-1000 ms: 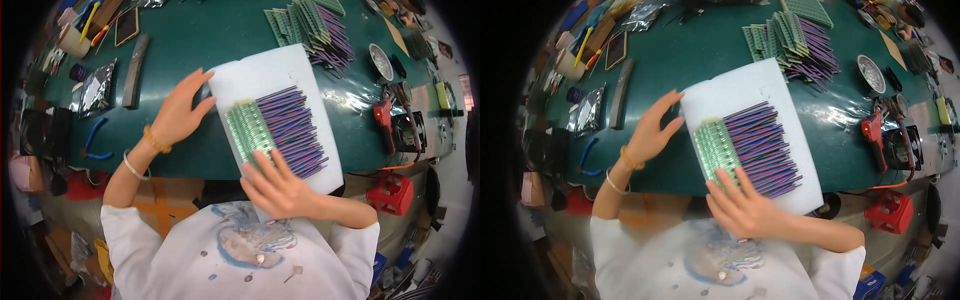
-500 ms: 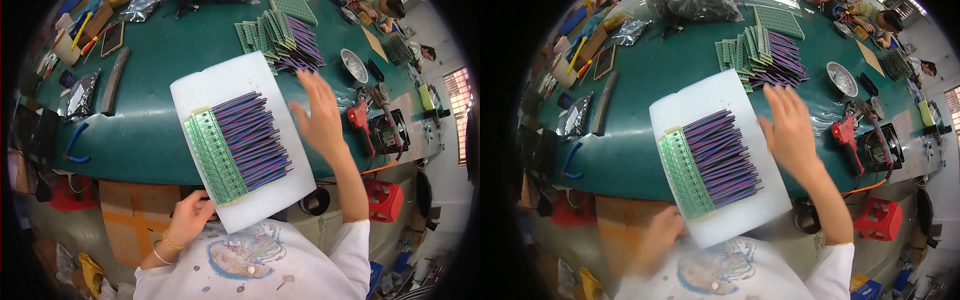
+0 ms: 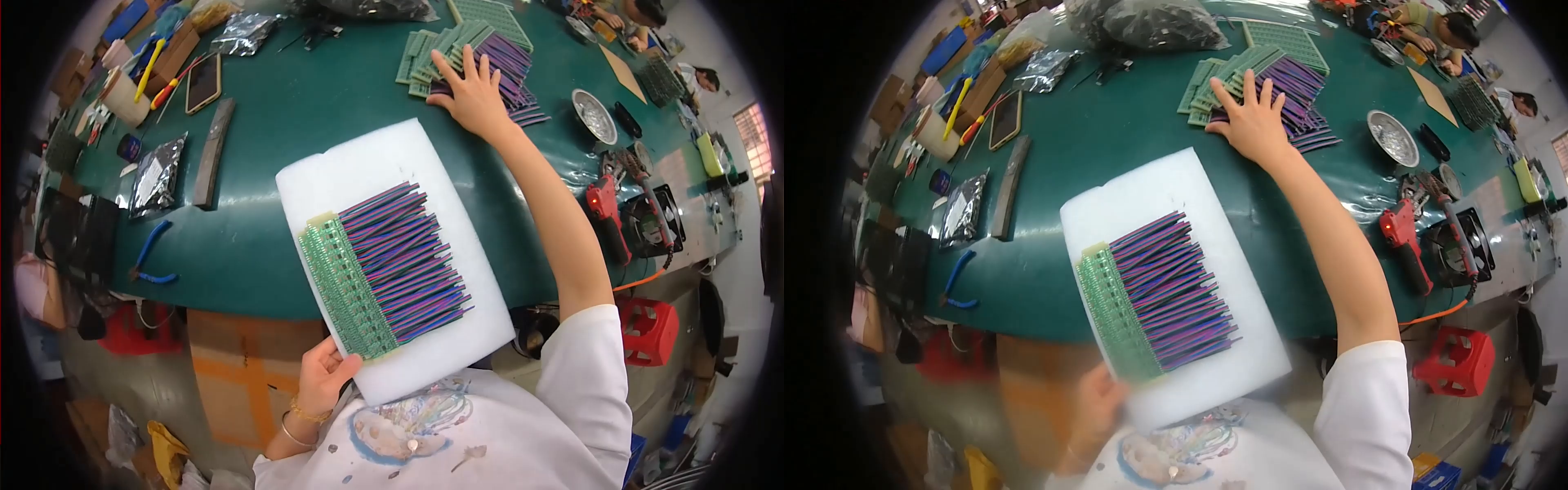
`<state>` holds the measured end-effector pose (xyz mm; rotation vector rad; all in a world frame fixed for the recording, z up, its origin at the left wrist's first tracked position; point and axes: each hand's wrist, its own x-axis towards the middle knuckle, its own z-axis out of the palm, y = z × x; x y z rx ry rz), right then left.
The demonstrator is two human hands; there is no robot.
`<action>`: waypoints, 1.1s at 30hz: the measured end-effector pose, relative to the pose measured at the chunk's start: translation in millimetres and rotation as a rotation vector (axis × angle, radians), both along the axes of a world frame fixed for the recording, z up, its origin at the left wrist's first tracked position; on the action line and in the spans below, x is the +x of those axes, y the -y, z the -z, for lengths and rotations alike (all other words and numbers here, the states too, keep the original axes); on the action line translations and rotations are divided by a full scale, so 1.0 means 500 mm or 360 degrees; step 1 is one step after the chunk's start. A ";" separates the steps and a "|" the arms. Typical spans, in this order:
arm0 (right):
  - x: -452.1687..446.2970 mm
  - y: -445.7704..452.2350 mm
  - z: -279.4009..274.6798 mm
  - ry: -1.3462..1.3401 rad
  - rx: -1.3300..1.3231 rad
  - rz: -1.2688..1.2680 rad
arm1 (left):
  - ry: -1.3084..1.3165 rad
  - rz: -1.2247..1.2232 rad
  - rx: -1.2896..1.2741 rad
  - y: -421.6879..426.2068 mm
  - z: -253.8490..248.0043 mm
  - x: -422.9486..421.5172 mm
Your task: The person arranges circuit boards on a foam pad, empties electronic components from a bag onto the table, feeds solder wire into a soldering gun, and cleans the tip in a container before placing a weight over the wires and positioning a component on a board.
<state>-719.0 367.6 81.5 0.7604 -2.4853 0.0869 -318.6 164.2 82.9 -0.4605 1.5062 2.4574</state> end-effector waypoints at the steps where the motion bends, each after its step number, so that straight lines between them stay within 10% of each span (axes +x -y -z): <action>1: -0.008 0.019 0.002 -0.0009 0.0005 0.0050 | 0.0017 -0.0013 0.0011 -0.006 -0.005 -0.006; 9: 0.243 0.006 -0.178 0.1009 -0.0386 -0.0980 | -0.0075 0.0315 0.0077 -0.084 0.023 -0.055; 13: 0.424 -0.013 -0.207 0.1106 0.0293 -0.0874 | 0.0133 0.0915 0.0455 -0.129 0.009 -0.094; 20: 0.476 -0.090 -0.160 0.1189 0.0196 -0.0489 | -0.0056 0.1236 0.0289 -0.341 0.044 -0.158; 22: 0.474 -0.115 -0.157 0.1203 0.0155 -0.0440 | -0.1019 0.1239 -0.0497 -0.350 0.007 -0.177; 24: 0.477 -0.134 -0.154 0.1113 0.0181 -0.0343 | -0.1023 0.1669 -0.0537 -0.238 -0.065 -0.171; 26: 0.473 -0.154 -0.151 0.1121 0.0125 -0.0336 | -0.1213 0.0880 -0.0595 -0.123 -0.099 -0.149; 29: 0.476 -0.172 -0.148 0.1139 0.0000 -0.0351 | -0.1138 0.0296 -0.2179 0.007 -0.123 -0.160; 33: 0.473 -0.178 -0.146 0.1009 0.0075 -0.0402 | -0.1165 0.0748 -0.2305 0.043 -0.074 -0.182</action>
